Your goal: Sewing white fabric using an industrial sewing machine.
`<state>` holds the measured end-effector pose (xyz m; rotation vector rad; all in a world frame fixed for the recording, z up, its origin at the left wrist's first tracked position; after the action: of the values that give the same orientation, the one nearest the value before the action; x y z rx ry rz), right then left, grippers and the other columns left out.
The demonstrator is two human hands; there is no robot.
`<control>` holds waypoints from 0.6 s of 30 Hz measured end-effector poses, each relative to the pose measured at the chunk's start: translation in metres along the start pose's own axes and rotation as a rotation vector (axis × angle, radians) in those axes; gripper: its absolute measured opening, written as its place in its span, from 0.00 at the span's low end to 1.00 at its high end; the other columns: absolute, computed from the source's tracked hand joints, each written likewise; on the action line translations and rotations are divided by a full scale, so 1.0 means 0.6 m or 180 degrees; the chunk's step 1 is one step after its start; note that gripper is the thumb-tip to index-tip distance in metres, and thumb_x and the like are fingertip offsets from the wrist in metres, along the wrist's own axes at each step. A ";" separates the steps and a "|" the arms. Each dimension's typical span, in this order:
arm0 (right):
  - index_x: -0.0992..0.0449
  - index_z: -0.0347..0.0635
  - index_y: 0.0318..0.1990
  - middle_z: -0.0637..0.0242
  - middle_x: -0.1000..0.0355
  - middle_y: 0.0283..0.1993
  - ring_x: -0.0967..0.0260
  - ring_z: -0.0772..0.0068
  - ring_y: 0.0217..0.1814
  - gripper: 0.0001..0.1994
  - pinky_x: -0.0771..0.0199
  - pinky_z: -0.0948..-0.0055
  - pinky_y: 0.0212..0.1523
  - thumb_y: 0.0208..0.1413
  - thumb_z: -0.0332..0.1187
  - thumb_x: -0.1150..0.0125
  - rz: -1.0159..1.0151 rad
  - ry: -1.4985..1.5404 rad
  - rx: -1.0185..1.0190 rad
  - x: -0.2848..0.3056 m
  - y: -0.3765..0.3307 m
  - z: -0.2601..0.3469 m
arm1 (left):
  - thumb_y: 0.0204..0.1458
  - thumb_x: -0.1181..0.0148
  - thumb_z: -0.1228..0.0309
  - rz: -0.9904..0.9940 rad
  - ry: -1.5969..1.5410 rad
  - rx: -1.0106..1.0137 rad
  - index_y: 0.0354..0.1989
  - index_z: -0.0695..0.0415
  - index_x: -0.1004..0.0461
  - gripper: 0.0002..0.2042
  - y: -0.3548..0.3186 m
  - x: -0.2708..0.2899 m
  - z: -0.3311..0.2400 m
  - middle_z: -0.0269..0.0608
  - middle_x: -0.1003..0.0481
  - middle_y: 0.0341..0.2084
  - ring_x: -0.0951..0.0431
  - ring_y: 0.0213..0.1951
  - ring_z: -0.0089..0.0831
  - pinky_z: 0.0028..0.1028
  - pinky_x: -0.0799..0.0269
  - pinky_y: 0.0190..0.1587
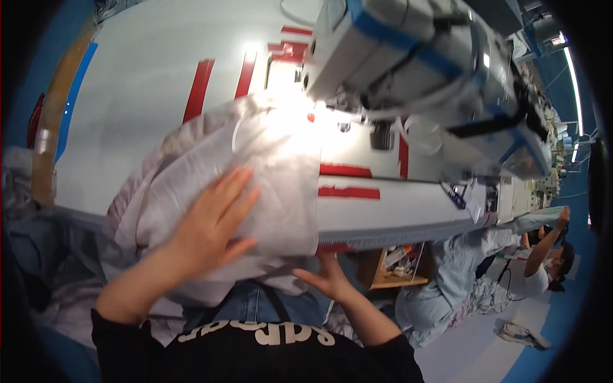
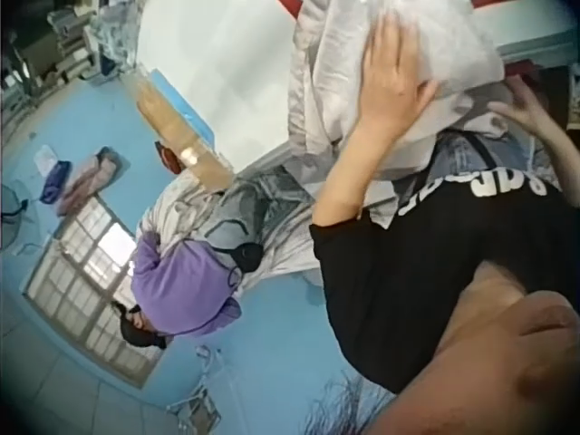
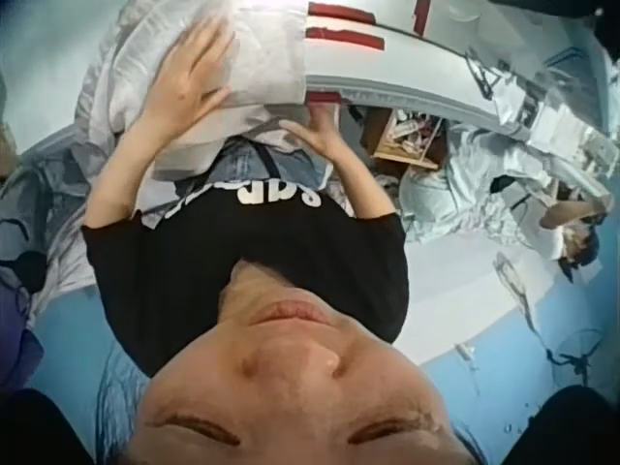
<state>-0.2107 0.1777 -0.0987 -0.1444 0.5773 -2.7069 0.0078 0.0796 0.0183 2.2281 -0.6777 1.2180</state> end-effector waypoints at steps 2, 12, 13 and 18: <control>0.24 0.32 0.50 0.59 0.22 0.46 0.26 0.68 0.50 0.15 0.29 0.69 0.53 0.60 0.33 0.38 0.1089 -0.0157 0.0225 -0.045 0.002 0.011 | 0.48 0.35 0.68 0.0087 0.0119 -0.0068 0.64 0.59 0.36 0.32 -0.001 -0.014 0.026 0.51 0.37 0.64 0.40 0.67 0.51 0.47 0.39 0.65; 0.23 0.35 0.44 0.61 0.24 0.34 0.29 0.73 0.38 0.15 0.28 0.68 0.41 0.67 0.40 0.47 0.1022 0.0302 -0.0028 -0.163 -0.096 -0.060 | 0.48 0.34 0.67 0.0159 0.0444 -0.0119 0.25 0.53 0.27 0.07 -0.073 -0.068 -0.149 0.32 0.28 0.18 0.25 0.20 0.27 0.26 0.33 0.22; 0.22 0.34 0.40 0.60 0.27 0.27 0.30 0.71 0.30 0.17 0.29 0.66 0.34 0.68 0.41 0.48 0.0979 0.0227 0.0254 -0.168 -0.098 -0.058 | 0.48 0.34 0.66 0.0046 0.0518 0.0142 0.24 0.52 0.29 0.10 -0.079 -0.085 -0.151 0.32 0.29 0.16 0.25 0.19 0.28 0.27 0.34 0.20; 0.23 0.35 0.41 0.52 0.27 0.26 0.28 0.55 0.29 0.17 0.29 0.60 0.34 0.67 0.42 0.48 0.1074 -0.0177 0.0387 -0.160 -0.094 -0.024 | 0.47 0.32 0.64 -0.0085 0.0698 0.0480 0.20 0.52 0.33 0.14 -0.095 -0.133 -0.131 0.34 0.32 0.11 0.26 0.14 0.33 0.30 0.34 0.17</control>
<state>-0.1430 0.2668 -0.0910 -0.0814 0.3804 -2.3935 -0.0416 0.1871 -0.0246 2.1704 -0.4825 1.5163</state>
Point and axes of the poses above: each hand's wrist, its own y-axis towards the middle knuckle, its own x-axis out of the back of the hand, z = x × y, the point moved 4 cm from there along y, towards the middle knuckle
